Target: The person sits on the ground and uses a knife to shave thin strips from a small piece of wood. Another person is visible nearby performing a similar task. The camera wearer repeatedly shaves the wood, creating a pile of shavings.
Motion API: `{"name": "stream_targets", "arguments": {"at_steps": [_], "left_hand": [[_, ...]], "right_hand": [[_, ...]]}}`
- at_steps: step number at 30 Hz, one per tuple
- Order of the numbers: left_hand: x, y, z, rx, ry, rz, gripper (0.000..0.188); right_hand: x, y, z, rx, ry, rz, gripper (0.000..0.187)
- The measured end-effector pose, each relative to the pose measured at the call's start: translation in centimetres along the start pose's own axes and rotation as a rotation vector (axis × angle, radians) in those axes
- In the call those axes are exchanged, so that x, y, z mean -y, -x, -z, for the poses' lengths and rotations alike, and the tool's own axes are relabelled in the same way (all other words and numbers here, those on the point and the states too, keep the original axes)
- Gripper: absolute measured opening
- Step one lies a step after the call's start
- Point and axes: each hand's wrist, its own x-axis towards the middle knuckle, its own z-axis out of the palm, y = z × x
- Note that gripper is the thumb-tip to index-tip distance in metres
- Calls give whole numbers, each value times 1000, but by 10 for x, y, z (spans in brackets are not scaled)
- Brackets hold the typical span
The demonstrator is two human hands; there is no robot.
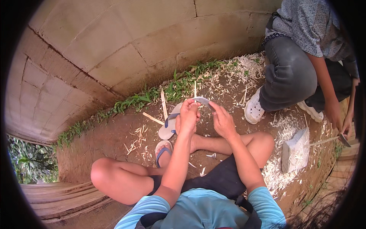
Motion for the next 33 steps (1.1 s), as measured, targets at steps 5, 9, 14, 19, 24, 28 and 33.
{"name": "stream_targets", "arguments": {"at_steps": [5,9,14,19,24,28,33], "left_hand": [[0,-7,3,-5,-36,50,9],[1,-8,0,22,-24,74,11],[3,-2,-7,104,-80,118,12],[5,7,-14,66,-128,62,19],[26,11,-14,167,-263,-8,22],[22,14,-22,107,-235,-38,19],[6,16,-18,63,-168,26,15]], "right_hand": [[-5,-9,-2,89,148,-9,41],[-10,-9,-2,58,157,1,38],[-1,-5,0,-33,195,-43,34],[-4,-7,1,-41,277,-57,27],[-20,-23,8,-214,196,-82,23],[-16,-20,20,-92,115,-15,23],[-14,-5,12,-2,-7,38,22]]}}
